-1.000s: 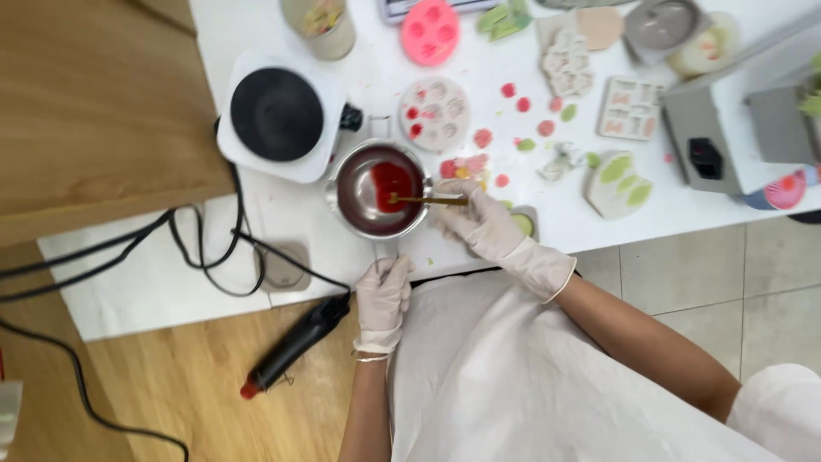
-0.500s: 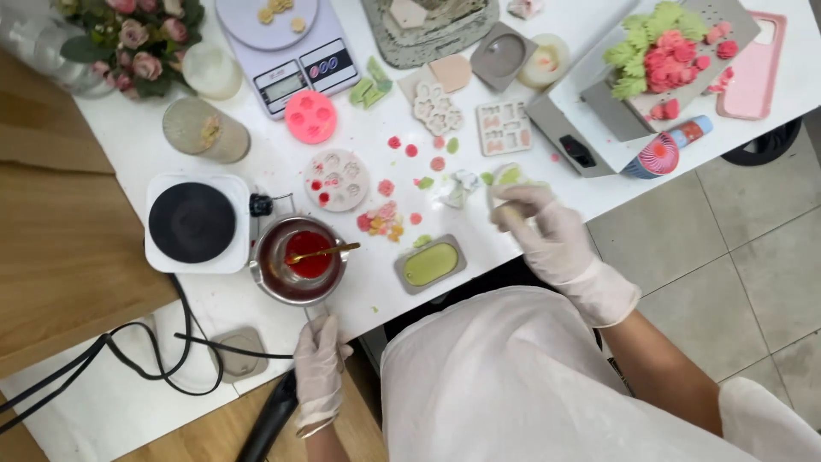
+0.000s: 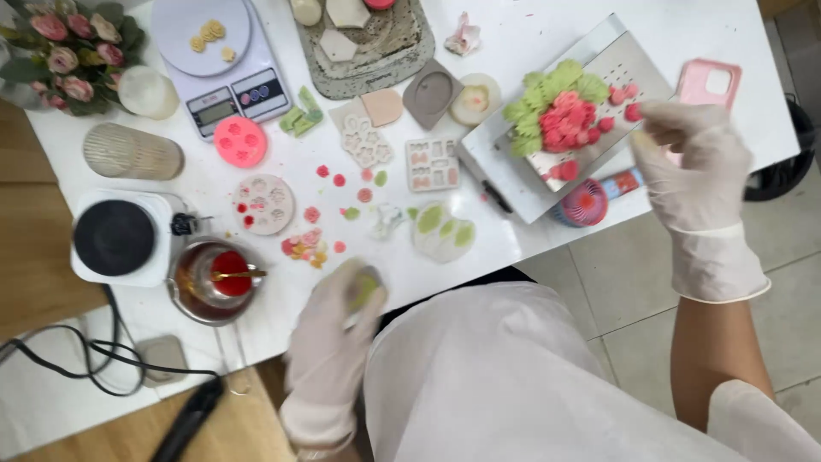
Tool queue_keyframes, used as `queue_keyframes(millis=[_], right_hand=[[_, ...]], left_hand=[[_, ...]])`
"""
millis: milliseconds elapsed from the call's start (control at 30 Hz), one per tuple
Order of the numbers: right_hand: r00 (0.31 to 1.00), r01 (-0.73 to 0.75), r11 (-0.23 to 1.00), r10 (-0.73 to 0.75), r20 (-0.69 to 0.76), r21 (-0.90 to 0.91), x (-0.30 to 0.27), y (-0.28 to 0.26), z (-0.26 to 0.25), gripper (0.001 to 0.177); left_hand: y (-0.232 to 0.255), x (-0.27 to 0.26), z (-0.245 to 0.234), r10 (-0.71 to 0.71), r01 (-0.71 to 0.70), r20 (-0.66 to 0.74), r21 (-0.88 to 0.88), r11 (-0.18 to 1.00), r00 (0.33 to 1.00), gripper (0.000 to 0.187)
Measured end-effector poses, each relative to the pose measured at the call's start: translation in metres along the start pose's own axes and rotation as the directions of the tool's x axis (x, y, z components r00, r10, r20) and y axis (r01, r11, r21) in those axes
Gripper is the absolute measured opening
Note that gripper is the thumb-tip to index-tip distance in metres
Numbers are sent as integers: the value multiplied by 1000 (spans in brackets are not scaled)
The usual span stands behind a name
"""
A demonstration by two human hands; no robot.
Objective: The recorder uses melted wax and a spoon to attach and arrange wax flower and leaf decorations onto a floral wax candle base.
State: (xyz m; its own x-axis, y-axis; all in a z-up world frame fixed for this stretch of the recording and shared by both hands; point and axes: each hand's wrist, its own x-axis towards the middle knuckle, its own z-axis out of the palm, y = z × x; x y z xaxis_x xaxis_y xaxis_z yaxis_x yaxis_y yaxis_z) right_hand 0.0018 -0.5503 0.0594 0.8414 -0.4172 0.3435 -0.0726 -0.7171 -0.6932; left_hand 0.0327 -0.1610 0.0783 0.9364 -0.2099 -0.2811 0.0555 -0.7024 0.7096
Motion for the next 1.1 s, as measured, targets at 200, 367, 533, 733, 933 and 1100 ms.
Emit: queue_keyframes(millis=[200, 367, 533, 733, 933, 1100], right_hand=[[931, -60, 991, 98, 351, -119, 31, 33, 10, 33], [903, 130, 982, -60, 426, -138, 39, 56, 19, 33], [870, 361, 912, -254, 422, -195, 36, 67, 30, 35], [880, 358, 915, -263, 396, -185, 34, 71, 36, 36], [899, 161, 987, -155, 410, 20, 37, 64, 32, 29], [898, -257, 908, 99, 429, 330, 35, 87, 23, 31]], left_hand=[[112, 62, 113, 483, -463, -120, 158, 872, 867, 44], [135, 87, 172, 462, -408, -246, 239, 881, 852, 45], [141, 92, 190, 396, -335, -279, 240, 911, 875, 46], [137, 98, 208, 405, -317, -288, 308, 897, 868, 50], [133, 100, 216, 416, -319, -298, 323, 891, 859, 50], [143, 96, 205, 417, -341, -343, 260, 903, 842, 41]])
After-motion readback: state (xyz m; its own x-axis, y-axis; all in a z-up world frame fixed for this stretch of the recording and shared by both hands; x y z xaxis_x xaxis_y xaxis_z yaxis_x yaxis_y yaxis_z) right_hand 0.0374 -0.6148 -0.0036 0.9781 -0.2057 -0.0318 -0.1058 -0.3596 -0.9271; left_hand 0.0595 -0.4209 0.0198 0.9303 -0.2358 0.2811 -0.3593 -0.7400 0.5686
